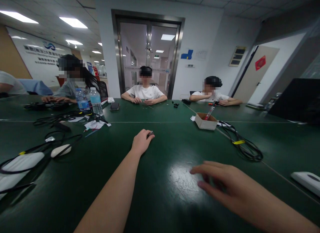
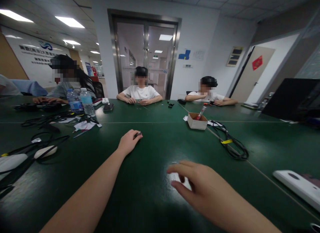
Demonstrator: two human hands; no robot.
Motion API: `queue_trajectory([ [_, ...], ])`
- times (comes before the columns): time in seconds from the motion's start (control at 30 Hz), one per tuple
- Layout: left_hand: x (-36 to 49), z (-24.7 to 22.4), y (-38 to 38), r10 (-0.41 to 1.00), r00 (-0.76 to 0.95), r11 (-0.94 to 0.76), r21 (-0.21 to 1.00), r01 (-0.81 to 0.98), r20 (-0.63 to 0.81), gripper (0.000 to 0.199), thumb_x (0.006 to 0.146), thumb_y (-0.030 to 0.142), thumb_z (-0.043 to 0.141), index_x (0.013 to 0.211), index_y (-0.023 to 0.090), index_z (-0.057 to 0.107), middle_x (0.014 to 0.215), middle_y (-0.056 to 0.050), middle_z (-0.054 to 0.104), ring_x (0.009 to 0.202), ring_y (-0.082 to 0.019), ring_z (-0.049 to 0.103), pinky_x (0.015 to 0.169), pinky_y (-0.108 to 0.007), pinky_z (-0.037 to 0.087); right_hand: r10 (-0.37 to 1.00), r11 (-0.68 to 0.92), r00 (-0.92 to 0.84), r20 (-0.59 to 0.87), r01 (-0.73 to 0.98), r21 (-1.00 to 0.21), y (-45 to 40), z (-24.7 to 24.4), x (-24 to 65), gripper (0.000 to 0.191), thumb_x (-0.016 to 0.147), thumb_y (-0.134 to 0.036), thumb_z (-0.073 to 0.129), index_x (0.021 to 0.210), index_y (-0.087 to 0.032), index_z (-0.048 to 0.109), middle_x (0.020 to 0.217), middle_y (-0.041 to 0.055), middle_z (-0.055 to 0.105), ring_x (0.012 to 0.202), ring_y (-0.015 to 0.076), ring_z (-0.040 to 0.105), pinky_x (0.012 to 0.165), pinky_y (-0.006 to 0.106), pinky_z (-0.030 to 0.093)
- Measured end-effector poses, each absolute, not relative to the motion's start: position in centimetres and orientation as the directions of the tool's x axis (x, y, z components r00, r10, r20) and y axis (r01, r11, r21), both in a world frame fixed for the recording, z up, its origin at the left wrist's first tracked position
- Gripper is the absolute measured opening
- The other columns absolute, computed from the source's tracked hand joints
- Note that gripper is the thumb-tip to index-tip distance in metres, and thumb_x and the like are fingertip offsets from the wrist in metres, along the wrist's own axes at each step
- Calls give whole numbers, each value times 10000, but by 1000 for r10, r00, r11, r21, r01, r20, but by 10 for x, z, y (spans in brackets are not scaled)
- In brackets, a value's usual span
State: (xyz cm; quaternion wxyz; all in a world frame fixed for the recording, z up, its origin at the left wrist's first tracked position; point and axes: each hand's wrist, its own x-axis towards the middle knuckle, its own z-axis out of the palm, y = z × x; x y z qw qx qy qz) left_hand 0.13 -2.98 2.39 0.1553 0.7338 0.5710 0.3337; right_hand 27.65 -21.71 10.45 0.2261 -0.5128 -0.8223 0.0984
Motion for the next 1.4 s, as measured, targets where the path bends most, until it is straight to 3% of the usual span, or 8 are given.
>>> queue_trajectory([
  [0.17, 1, 22, -23, 909, 27, -328, 675, 661, 415, 304, 867, 466, 486, 998, 242, 643, 984, -40, 627, 832, -180, 592, 726, -284, 441, 928, 173, -368, -60, 568, -805, -102, 75, 206, 155, 920, -219, 509, 1026, -182, 615, 643, -5, 544, 468, 103, 518, 414, 182, 416],
  [0.27, -4, 16, -14, 918, -81, -295, 805, 514, 388, 324, 865, 483, 473, 995, 229, 628, 921, -31, 653, 741, -160, 610, 686, -272, 451, 953, -44, -247, -177, 464, -885, -48, 51, 175, 240, 913, -151, 527, 1153, -154, 525, 607, -33, 522, 394, 89, 505, 341, 156, 407],
  [0.4, -12, 10, -3, 912, -168, -291, 880, 375, 373, 348, 855, 507, 469, 930, 203, 622, 865, -29, 667, 700, -150, 614, 683, -262, 462, 928, -57, -341, -152, 274, -960, -7, 39, 141, 379, 862, -166, 645, 1195, -176, 465, 641, -36, 565, 404, 101, 560, 353, 162, 473],
  [0.57, -12, 6, 3, 902, -181, -305, 876, 373, 391, 316, 837, 487, 502, 920, 207, 623, 887, -26, 669, 787, -159, 613, 715, -255, 470, 898, -70, -430, -95, 74, -995, 11, 30, 123, 119, 875, -132, 627, 968, -115, 553, 714, 21, 628, 469, 84, 595, 424, 142, 514],
  [0.83, -10, 6, 3, 940, -52, -308, 902, 304, 338, 329, 856, 448, 473, 954, 193, 655, 961, -49, 641, 723, -147, 593, 694, -270, 479, 947, -76, -323, -8, -200, -977, 8, 16, 133, 64, 877, -44, 590, 933, -75, 589, 711, 66, 647, 539, 102, 625, 536, 170, 559],
  [0.97, -15, 2, 8, 914, -170, -272, 866, 421, 369, 291, 864, 369, 489, 1001, 175, 657, 993, -81, 622, 854, -174, 585, 787, -292, 462, 964, -76, -264, -10, -240, -968, 10, 16, 132, 95, 849, -24, 612, 911, -85, 573, 716, 60, 640, 538, 116, 636, 515, 184, 562],
  [1.1, -16, -2, 15, 941, -189, -229, 940, 253, 280, 298, 892, 290, 450, 1163, 208, 544, 923, -54, 624, 676, -119, 585, 630, -240, 464, 969, -62, -245, 6, -268, -961, 12, 14, 133, 182, 800, 41, 613, 920, -90, 571, 706, 54, 642, 519, 126, 637, 501, 191, 560],
  [1.4, -13, -1, 15, 951, -149, -257, 961, 106, 271, 161, 855, 278, 527, 970, 170, 557, 965, -80, 658, 844, -166, 622, 671, -259, 474, 978, -63, -208, 18, -379, -923, 16, 11, 136, 220, 749, 76, 614, 878, -101, 591, 741, 50, 636, 580, 144, 659, 590, 237, 595],
])
